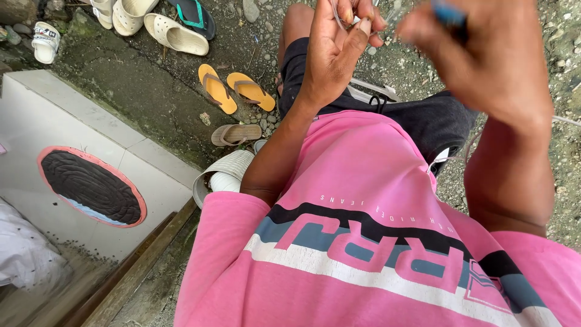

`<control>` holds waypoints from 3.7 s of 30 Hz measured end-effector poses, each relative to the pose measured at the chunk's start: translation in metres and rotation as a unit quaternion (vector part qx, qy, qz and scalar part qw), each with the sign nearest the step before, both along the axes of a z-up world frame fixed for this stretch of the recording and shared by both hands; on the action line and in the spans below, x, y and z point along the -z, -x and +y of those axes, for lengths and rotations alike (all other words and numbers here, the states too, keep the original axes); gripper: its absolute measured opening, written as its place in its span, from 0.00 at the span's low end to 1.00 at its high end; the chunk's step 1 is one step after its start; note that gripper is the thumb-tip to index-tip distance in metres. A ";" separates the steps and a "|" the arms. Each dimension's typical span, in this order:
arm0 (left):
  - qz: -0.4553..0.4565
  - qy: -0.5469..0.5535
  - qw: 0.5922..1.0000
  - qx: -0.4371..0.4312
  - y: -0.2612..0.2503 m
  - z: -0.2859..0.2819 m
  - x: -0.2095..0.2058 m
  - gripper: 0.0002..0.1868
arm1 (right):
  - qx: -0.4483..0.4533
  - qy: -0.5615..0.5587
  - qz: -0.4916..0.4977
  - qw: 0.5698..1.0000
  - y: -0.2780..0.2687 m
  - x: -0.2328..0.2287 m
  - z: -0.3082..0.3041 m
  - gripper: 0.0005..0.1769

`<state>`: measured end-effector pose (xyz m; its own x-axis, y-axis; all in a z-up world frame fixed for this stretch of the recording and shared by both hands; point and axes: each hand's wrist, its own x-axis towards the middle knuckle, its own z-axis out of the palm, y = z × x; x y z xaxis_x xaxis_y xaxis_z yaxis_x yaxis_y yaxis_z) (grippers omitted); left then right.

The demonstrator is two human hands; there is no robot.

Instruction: A person is sitting on a stool outdoors, tying knots in a fishing line and using a lighter to seal the ends of the line.

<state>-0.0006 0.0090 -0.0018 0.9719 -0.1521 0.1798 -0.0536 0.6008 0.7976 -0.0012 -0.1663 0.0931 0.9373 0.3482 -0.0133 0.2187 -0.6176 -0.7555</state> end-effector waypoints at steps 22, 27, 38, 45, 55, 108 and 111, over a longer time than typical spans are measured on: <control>0.011 0.051 0.997 0.051 0.013 0.006 0.000 0.13 | -0.101 -0.085 -0.118 0.984 0.050 0.021 0.025 0.12; 0.011 0.039 0.999 0.003 0.015 0.003 -0.004 0.13 | -0.080 -0.096 -0.113 0.986 0.049 0.019 0.022 0.12; 0.022 0.028 0.998 -0.058 0.013 -0.007 -0.004 0.15 | -0.051 -0.130 -0.057 0.989 0.047 0.015 0.020 0.10; 0.032 -0.012 0.998 -0.057 0.012 -0.009 -0.003 0.19 | 0.017 -0.152 -0.008 0.988 0.046 0.027 0.011 0.08; -0.025 -0.156 0.987 0.028 0.014 -0.001 -0.002 0.19 | 0.076 -0.311 0.145 0.936 0.039 0.015 0.006 0.17; 0.194 0.100 0.975 -0.040 0.018 -0.015 0.037 0.15 | 0.171 -0.167 0.085 0.967 0.030 0.086 -0.003 0.07; 0.211 0.174 0.960 0.052 0.018 -0.012 0.035 0.14 | 0.172 -0.154 0.073 0.970 0.031 0.087 -0.004 0.07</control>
